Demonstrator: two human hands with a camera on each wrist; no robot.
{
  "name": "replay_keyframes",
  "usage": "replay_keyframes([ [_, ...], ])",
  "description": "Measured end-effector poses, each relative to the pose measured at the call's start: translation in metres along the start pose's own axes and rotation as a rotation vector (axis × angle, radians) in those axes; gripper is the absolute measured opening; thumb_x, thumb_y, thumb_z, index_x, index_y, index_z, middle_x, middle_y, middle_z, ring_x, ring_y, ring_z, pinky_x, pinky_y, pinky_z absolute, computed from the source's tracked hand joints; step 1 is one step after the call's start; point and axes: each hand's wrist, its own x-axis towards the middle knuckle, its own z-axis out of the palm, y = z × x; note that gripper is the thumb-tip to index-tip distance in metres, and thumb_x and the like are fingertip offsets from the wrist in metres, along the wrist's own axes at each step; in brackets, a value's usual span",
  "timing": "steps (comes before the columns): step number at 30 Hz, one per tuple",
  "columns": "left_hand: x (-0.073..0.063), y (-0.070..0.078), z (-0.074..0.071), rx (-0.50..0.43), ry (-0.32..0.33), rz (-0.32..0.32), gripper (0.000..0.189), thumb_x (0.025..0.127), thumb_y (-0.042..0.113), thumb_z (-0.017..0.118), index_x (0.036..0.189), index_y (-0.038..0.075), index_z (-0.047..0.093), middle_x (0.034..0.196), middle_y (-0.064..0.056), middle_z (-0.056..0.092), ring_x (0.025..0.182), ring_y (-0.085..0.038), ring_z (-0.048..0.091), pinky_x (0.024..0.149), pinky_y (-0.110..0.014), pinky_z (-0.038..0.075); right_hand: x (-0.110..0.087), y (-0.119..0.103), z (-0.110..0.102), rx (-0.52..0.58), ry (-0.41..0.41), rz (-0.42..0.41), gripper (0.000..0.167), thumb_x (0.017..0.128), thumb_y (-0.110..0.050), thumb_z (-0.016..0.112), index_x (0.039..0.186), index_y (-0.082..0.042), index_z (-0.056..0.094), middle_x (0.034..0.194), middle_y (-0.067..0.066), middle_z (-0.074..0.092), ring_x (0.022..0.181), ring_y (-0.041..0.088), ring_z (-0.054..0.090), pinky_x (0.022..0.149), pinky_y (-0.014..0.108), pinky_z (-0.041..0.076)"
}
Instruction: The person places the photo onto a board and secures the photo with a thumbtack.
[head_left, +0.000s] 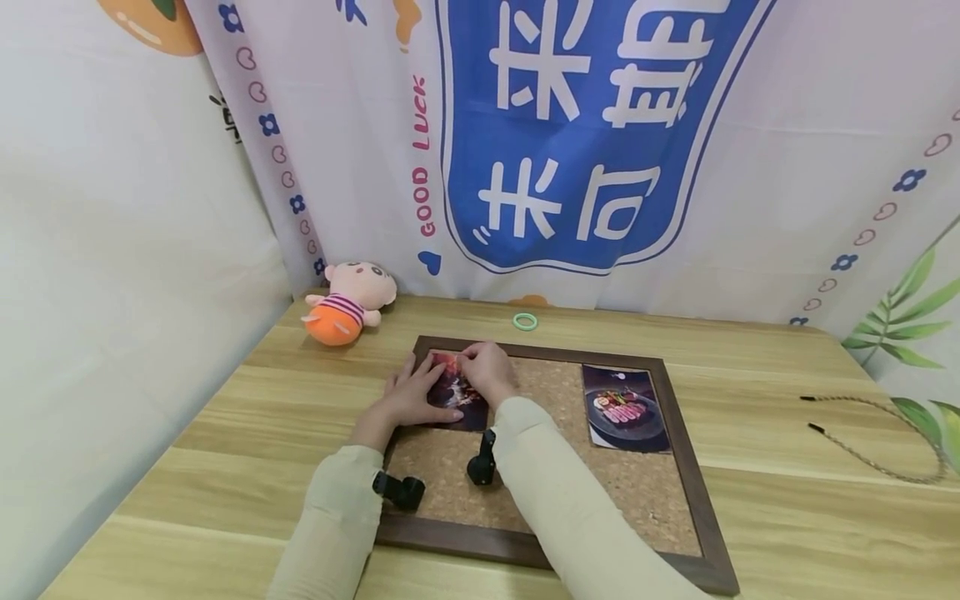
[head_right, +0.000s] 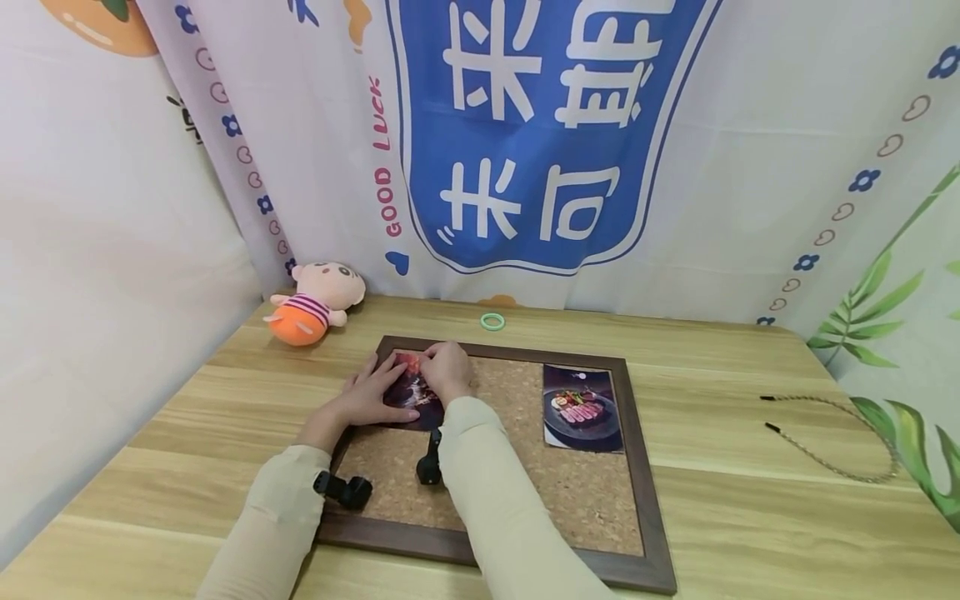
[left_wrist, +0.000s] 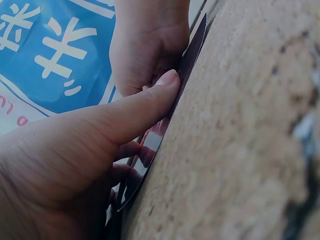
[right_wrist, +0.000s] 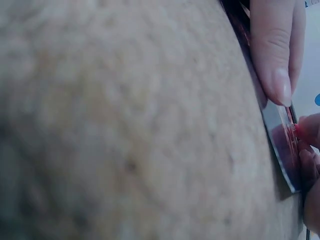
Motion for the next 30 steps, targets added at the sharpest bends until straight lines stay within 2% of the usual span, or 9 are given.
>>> replay_keyframes([
  [6, 0.0, 0.0, 0.002, -0.002, -0.006, -0.002, 0.092, 0.066, 0.056, 0.063, 0.136, 0.008, 0.027, 0.141, -0.015, 0.011, 0.126, -0.037, -0.006, 0.092, -0.059, 0.003, -0.003, 0.004, 0.0, 0.018, 0.015, -0.005, 0.014, 0.082, -0.026, 0.056, 0.088, -0.019, 0.067, 0.086, -0.006, 0.061, 0.075, 0.013, 0.054, 0.062, 0.029, 0.042],
  [11, -0.001, 0.0, 0.002, -0.013, -0.007, -0.006, 0.091, 0.067, 0.054, 0.064, 0.135, 0.007, 0.028, 0.141, -0.015, 0.01, 0.126, -0.036, -0.007, 0.093, -0.059, 0.003, -0.005, 0.004, 0.001, 0.02, 0.046, 0.013, 0.01, 0.081, -0.025, 0.057, 0.081, -0.021, 0.066, 0.075, -0.008, 0.058, 0.066, 0.012, 0.051, 0.056, 0.027, 0.039],
  [22, 0.002, -0.001, 0.004, -0.026, -0.009, 0.001, 0.091, 0.067, 0.054, 0.063, 0.136, 0.008, 0.027, 0.142, -0.015, 0.009, 0.126, -0.036, -0.008, 0.092, -0.059, 0.002, -0.005, -0.007, -0.006, -0.116, -0.008, 0.052, 0.01, 0.081, -0.022, 0.055, 0.075, -0.02, 0.063, 0.07, -0.007, 0.056, 0.06, 0.012, 0.05, 0.052, 0.029, 0.039],
  [25, 0.002, -0.002, 0.004, -0.022, -0.012, 0.001, 0.091, 0.066, 0.055, 0.063, 0.136, 0.008, 0.027, 0.142, -0.014, 0.009, 0.126, -0.035, -0.008, 0.093, -0.059, 0.002, -0.004, -0.005, -0.006, -0.098, -0.014, 0.04, 0.01, 0.081, -0.023, 0.056, 0.075, -0.019, 0.064, 0.071, -0.007, 0.057, 0.061, 0.012, 0.05, 0.054, 0.028, 0.04],
  [30, 0.003, -0.004, 0.003, -0.012, 0.009, 0.002, 0.093, 0.065, 0.057, 0.063, 0.135, 0.007, 0.028, 0.141, -0.015, 0.011, 0.126, -0.036, -0.006, 0.092, -0.059, 0.003, -0.004, 0.004, -0.008, 0.028, -0.045, -0.039, 0.012, 0.08, -0.023, 0.059, 0.085, -0.016, 0.067, 0.081, -0.005, 0.061, 0.071, 0.012, 0.053, 0.062, 0.028, 0.042],
])
